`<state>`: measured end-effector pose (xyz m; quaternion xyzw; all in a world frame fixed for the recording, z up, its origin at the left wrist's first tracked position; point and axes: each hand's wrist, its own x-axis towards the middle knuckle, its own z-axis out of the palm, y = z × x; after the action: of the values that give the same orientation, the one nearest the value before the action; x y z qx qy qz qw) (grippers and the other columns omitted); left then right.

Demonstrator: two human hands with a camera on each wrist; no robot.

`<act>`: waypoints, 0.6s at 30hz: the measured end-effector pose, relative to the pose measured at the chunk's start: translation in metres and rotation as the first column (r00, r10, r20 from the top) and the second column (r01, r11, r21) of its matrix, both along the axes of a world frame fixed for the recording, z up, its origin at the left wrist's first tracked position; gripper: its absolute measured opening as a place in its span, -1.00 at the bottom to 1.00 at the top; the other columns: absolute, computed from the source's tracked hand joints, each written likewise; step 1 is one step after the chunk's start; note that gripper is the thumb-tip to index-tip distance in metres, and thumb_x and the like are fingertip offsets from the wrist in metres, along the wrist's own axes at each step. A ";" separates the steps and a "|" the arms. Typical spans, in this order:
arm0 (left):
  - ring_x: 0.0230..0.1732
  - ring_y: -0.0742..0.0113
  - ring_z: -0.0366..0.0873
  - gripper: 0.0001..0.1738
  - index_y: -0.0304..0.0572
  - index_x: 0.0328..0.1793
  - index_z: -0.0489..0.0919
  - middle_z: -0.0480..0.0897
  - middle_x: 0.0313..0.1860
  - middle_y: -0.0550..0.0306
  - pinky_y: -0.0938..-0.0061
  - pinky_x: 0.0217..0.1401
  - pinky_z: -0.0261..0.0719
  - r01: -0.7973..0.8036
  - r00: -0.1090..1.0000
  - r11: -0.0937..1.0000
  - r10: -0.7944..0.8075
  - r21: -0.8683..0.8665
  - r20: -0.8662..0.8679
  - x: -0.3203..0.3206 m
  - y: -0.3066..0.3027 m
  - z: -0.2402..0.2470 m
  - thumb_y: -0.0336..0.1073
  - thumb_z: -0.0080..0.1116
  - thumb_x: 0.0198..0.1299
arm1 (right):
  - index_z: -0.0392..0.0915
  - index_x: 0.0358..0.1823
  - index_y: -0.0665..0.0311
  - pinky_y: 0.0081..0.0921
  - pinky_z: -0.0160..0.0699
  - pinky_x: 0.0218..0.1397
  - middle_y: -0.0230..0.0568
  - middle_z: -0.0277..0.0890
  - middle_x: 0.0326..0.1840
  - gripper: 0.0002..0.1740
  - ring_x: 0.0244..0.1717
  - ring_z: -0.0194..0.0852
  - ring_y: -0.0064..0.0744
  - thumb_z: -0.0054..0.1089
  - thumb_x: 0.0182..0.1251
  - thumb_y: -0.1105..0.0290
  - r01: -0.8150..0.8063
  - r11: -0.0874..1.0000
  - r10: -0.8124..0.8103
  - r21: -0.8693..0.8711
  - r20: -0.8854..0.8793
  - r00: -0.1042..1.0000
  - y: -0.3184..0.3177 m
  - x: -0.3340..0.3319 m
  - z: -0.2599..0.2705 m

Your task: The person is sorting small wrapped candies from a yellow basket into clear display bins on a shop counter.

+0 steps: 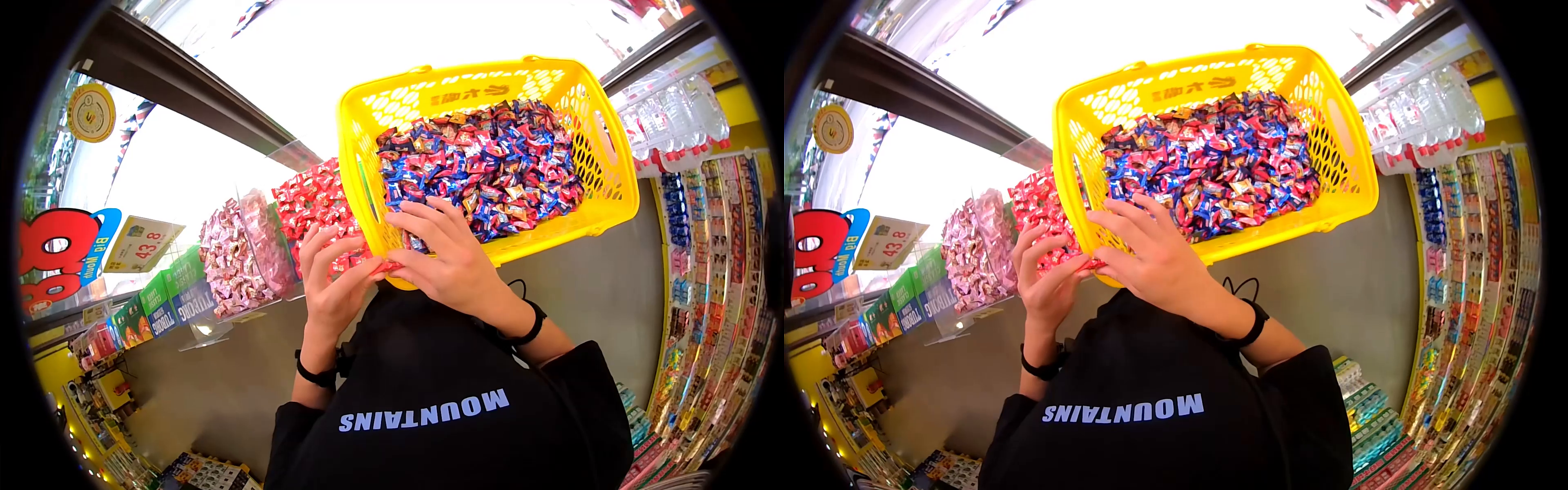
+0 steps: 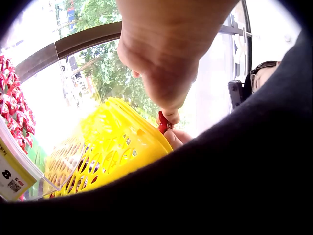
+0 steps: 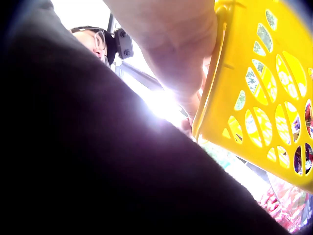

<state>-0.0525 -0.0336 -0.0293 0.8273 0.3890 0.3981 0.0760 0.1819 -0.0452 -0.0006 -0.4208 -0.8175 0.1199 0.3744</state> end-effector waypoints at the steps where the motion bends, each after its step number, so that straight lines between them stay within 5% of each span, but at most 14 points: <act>1: 0.46 -0.15 0.51 -0.68 0.10 -0.09 0.92 0.72 0.20 0.14 -0.16 0.58 0.45 0.012 1.000 1.000 -0.011 0.009 -0.006 -0.002 0.001 -0.002 -0.13 0.68 -0.01 | 0.70 -0.16 0.19 0.18 0.29 0.64 -0.13 0.56 0.45 -0.81 0.57 0.42 -0.02 0.46 0.27 0.30 0.006 1.000 -0.007 0.018 0.028 1.000 0.000 -0.001 -0.002; 8: 0.52 -0.14 0.44 -0.58 0.15 -0.05 0.90 0.64 0.34 0.11 -0.12 0.57 0.44 0.088 0.995 0.980 -0.096 -0.178 -0.037 0.001 0.006 0.003 -0.05 0.70 -0.09 | 0.71 -0.17 0.20 0.19 0.28 0.64 -0.15 0.57 0.43 -0.81 0.57 0.42 -0.07 0.42 0.26 0.29 -0.016 0.998 0.014 0.054 0.053 0.998 -0.002 0.003 -0.005; 14: 0.50 -0.15 0.46 -0.59 0.11 -0.05 0.90 0.66 0.32 0.10 -0.12 0.57 0.45 0.096 0.995 0.987 -0.098 -0.130 -0.011 -0.002 0.006 -0.005 -0.15 0.71 -0.10 | 0.71 -0.20 0.19 0.16 0.28 0.65 -0.14 0.56 0.42 -0.83 0.57 0.42 -0.08 0.43 0.26 0.29 -0.037 0.999 0.037 0.038 0.006 0.999 -0.002 0.001 -0.004; 18: 0.50 -0.15 0.48 -0.61 0.09 -0.04 0.90 0.67 0.32 0.09 -0.14 0.57 0.44 0.118 0.991 0.980 -0.106 -0.161 0.078 0.000 0.003 -0.001 -0.19 0.70 -0.07 | 0.73 -0.17 0.18 0.15 0.30 0.65 -0.12 0.57 0.42 -0.82 0.55 0.44 -0.06 0.47 0.25 0.32 -0.046 0.997 0.038 0.068 0.121 0.992 -0.002 0.001 -0.007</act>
<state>-0.0530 -0.0302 -0.0301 0.8245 0.3706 0.3878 0.1802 0.1829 -0.0470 -0.0078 -0.3964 -0.8509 0.0735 0.3367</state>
